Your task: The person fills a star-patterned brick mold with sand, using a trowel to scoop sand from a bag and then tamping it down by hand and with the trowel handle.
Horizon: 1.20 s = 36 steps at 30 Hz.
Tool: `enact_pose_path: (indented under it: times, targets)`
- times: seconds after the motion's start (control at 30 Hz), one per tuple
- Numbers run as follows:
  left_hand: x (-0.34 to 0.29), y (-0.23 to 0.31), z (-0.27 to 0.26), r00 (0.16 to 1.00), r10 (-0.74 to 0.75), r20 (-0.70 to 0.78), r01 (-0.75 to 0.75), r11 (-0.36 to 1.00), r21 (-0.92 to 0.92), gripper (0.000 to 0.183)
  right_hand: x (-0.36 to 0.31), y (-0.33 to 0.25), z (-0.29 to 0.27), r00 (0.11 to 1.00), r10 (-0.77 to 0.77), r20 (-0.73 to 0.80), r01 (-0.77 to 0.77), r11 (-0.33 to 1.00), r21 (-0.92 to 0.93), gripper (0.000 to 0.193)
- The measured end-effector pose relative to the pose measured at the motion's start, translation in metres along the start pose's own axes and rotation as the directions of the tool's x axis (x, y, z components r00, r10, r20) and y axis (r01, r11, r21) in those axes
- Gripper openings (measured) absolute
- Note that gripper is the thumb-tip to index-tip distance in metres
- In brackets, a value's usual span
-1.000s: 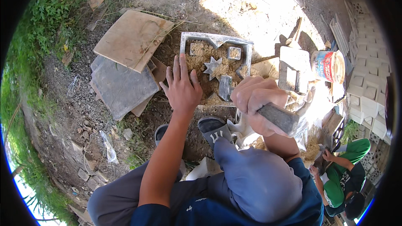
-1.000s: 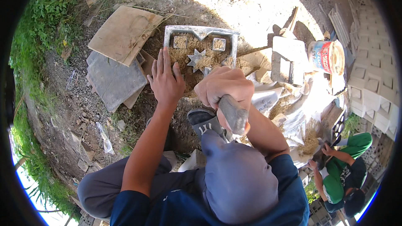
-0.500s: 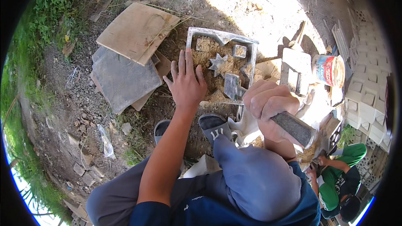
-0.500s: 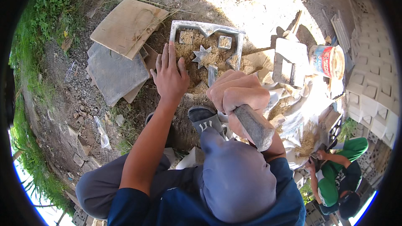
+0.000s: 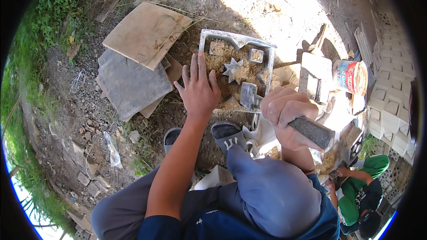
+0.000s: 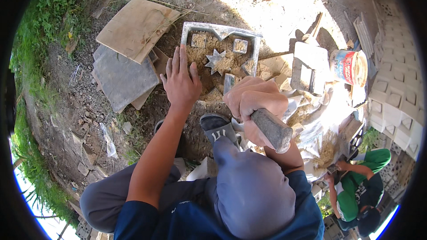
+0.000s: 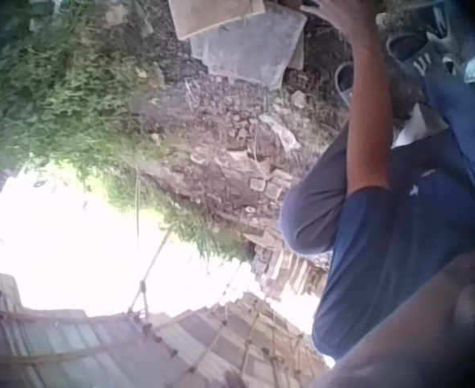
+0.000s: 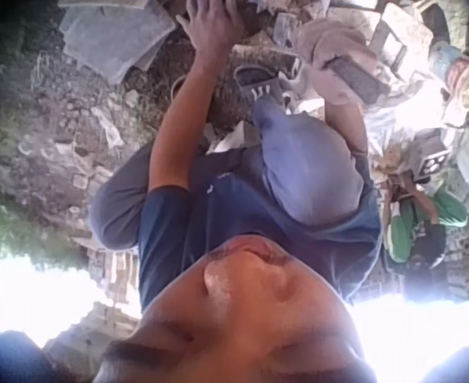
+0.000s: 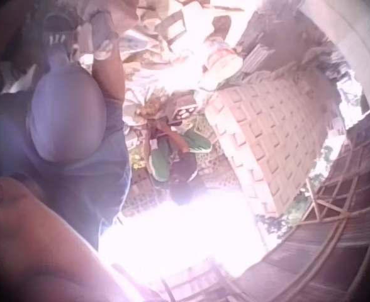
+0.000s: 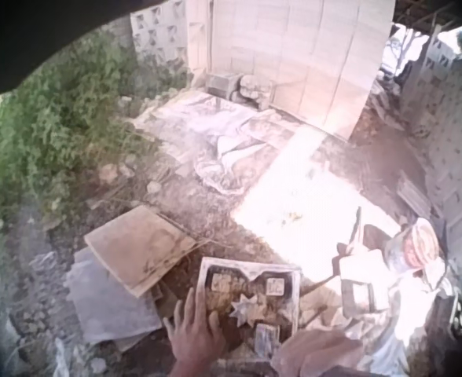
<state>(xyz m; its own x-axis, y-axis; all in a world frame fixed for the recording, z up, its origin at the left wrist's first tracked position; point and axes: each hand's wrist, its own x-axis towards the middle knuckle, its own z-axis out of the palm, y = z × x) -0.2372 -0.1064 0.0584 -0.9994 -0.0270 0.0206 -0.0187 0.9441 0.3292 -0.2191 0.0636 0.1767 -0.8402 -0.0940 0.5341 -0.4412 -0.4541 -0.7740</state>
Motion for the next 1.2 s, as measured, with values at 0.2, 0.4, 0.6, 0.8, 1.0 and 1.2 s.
enact_pose_path:
  times: [0.2, 0.4, 0.6, 0.8, 1.0, 1.2]
  targets:
    - [-0.001, -0.005, 0.002, 1.000, 0.006, -0.018, -0.006, 1.000, -0.014, 0.058, -0.004, 0.014, -0.002, 0.997, -0.008, 0.070, 0.017, 0.991, -0.136, 0.080]
    - [0.001, -0.007, 0.002, 1.000, 0.008, -0.024, -0.009, 1.000, -0.024, 0.057, 0.001, 0.019, -0.001, 0.999, -0.004, 0.039, 0.011, 0.983, -0.184, 0.081]
    - [0.002, -0.004, 0.004, 1.000, -0.010, -0.022, 0.010, 1.000, -0.008, 0.057, 0.011, 0.031, -0.008, 0.991, -0.092, 0.100, 0.091, 0.996, 0.019, 0.063]
    - [0.006, -0.005, 0.006, 0.999, 0.003, -0.040, -0.004, 1.000, -0.028, 0.058, -0.004, 0.028, -0.006, 1.000, 0.020, 0.024, -0.016, 0.985, -0.171, 0.083]
    - [0.001, -0.004, 0.006, 0.999, 0.008, -0.035, -0.011, 0.997, -0.074, 0.058, 0.005, 0.026, -0.011, 0.999, 0.025, 0.044, -0.020, 0.994, -0.111, 0.083]
    - [-0.003, -0.002, 0.005, 0.999, 0.013, -0.042, -0.013, 1.000, 0.002, 0.058, -0.003, 0.027, -0.008, 0.999, 0.032, -0.001, -0.032, 0.995, -0.098, 0.080]
